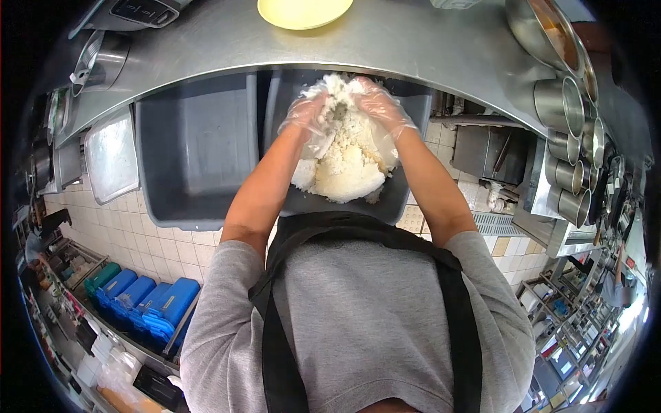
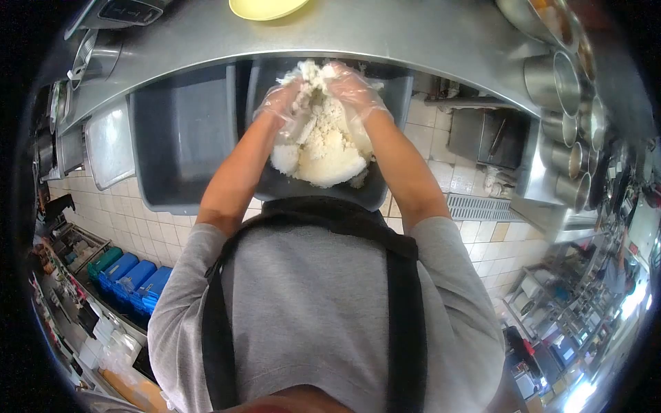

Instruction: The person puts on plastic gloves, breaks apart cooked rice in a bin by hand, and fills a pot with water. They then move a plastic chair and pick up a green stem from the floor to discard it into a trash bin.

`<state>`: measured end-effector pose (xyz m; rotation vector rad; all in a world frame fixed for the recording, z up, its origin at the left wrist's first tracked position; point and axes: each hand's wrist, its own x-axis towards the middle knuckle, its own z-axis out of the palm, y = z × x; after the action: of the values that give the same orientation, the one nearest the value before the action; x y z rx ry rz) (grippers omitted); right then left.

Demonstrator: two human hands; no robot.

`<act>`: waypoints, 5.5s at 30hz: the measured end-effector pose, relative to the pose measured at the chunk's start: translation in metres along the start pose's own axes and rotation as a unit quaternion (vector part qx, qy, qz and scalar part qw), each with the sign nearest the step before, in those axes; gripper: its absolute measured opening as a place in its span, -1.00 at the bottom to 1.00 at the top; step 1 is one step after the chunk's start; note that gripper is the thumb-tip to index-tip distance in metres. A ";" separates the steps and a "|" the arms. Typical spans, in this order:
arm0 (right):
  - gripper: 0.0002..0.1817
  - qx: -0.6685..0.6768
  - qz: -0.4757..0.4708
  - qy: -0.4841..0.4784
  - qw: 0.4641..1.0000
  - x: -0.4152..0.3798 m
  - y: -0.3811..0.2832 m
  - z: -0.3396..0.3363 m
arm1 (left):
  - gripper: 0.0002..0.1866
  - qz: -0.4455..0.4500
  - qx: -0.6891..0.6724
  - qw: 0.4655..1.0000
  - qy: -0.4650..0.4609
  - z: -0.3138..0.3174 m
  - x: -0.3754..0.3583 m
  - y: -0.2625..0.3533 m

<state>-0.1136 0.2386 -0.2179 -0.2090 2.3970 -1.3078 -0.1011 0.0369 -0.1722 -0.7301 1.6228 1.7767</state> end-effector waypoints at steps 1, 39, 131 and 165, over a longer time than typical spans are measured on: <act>-0.45 0.041 -0.017 -0.019 0.999 -0.001 -0.003 -0.001 | -0.59 -0.028 -0.067 0.997 -0.030 -0.001 0.008 -0.002; -0.27 0.087 0.154 -0.032 0.984 -0.018 -0.049 -0.036 | -0.30 0.108 0.220 0.963 -0.110 -0.008 0.015 0.020; -0.12 0.564 0.041 -0.057 0.823 -0.093 -0.102 -0.025 | -0.77 0.405 0.121 0.906 -0.025 0.026 -0.065 -0.018; -0.13 0.691 -0.012 0.070 0.720 -0.095 -0.089 -0.004 | -0.69 0.339 0.336 0.814 -0.332 0.082 -0.148 -0.022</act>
<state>-0.0342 0.2226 -0.1163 0.3094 0.8918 -2.7218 0.0137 0.1089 -0.0680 0.8157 1.8831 1.4124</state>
